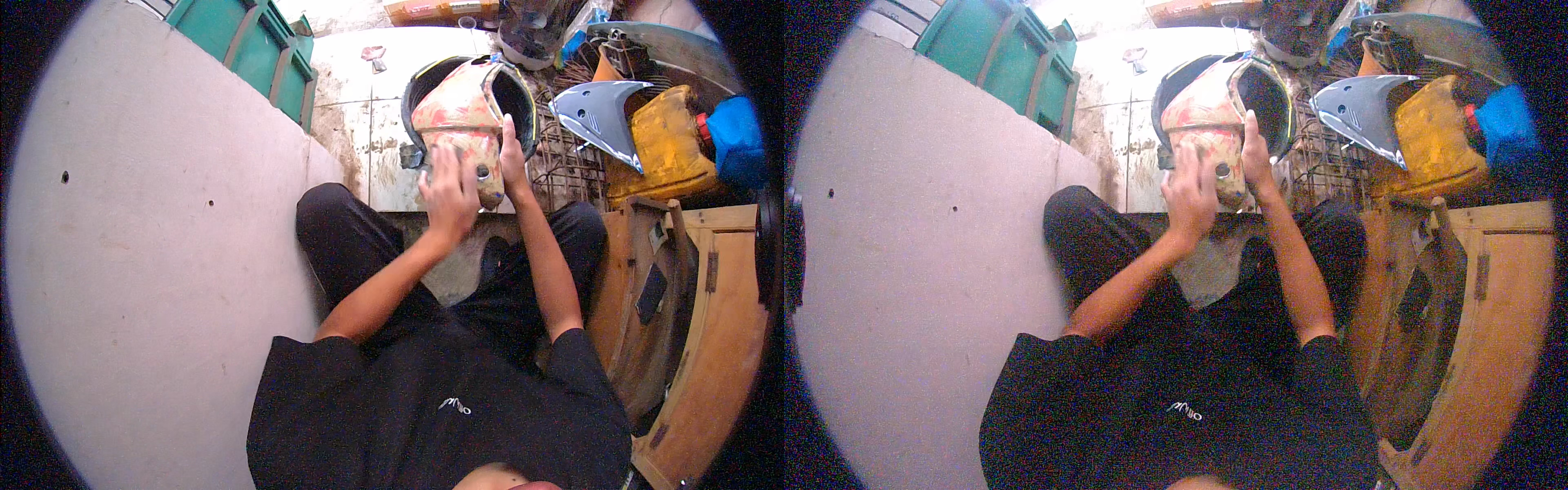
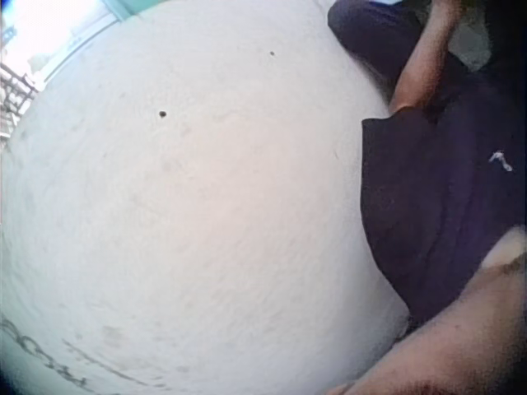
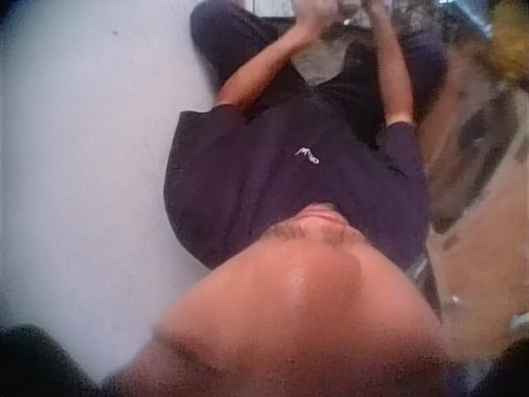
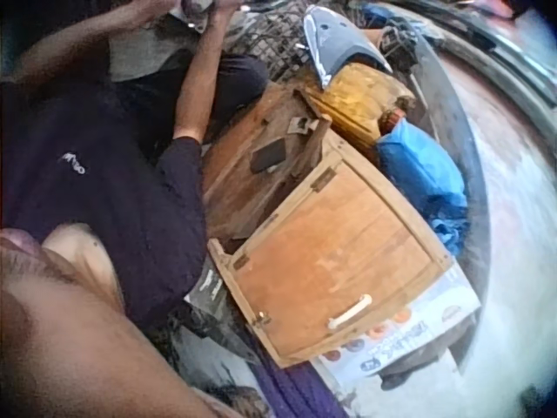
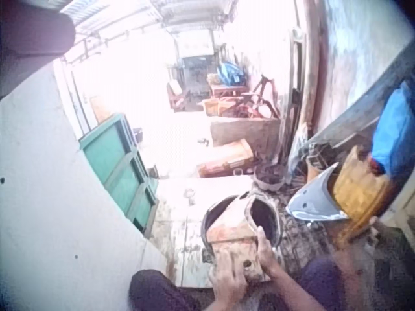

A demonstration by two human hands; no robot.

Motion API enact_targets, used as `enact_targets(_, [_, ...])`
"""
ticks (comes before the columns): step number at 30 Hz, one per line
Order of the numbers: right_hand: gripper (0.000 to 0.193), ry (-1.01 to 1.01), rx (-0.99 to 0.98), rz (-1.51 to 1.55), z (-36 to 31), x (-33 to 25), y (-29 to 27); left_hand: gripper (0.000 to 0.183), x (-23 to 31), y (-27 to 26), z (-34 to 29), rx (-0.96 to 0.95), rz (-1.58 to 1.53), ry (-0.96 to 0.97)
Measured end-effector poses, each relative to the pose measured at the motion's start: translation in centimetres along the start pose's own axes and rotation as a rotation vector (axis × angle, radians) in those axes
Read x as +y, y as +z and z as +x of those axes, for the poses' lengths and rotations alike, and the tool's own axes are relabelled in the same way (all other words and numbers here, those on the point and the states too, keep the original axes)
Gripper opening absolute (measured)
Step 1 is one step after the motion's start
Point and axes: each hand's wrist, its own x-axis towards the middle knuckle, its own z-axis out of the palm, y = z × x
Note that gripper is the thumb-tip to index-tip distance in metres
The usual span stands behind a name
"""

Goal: The person sands a motorcycle fuel tank by hand using a piece of sandpaper, rubbing the surface repeatedly to smooth the paint.

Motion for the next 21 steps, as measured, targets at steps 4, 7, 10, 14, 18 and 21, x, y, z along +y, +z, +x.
enact_targets(4, [0.073, 0.279, -0.068, 0.241, -0.1, -3.5, 0.7, 0.057, -0.2, -2.2, -2.5, -0.058, 0.04, 0.247])
enact_targets(7, [0.073, 0.257, -0.066, 0.254, 0.1, -3.5, 0.5, 0.058, -1.1, -0.8, 0.5, 0.014, -0.023, -0.078])
enact_targets(10, [0.071, 0.262, -0.035, 0.276, 0.4, -2.3, 0.1, 0.059, 0.4, -0.9, -1.6, 0.011, -0.008, 0.048])
enact_targets(14, [0.07, 0.285, -0.046, 0.295, -0.4, -4.8, 0.5, 0.059, 0.0, -2.6, -4.7, -0.103, 0.094, 0.339])
enact_targets(18, [0.067, 0.298, -0.11, 0.278, -0.3, -4.6, 0.6, 0.056, -1.8, -1.0, -3.2, -0.026, 0.18, 0.11])
enact_targets(21, [0.068, 0.26, -0.02, 0.33, 0.2, -3.4, 0.4, 0.054, 0.7, -1.9, -4.7, -0.033, -0.012, 0.295])
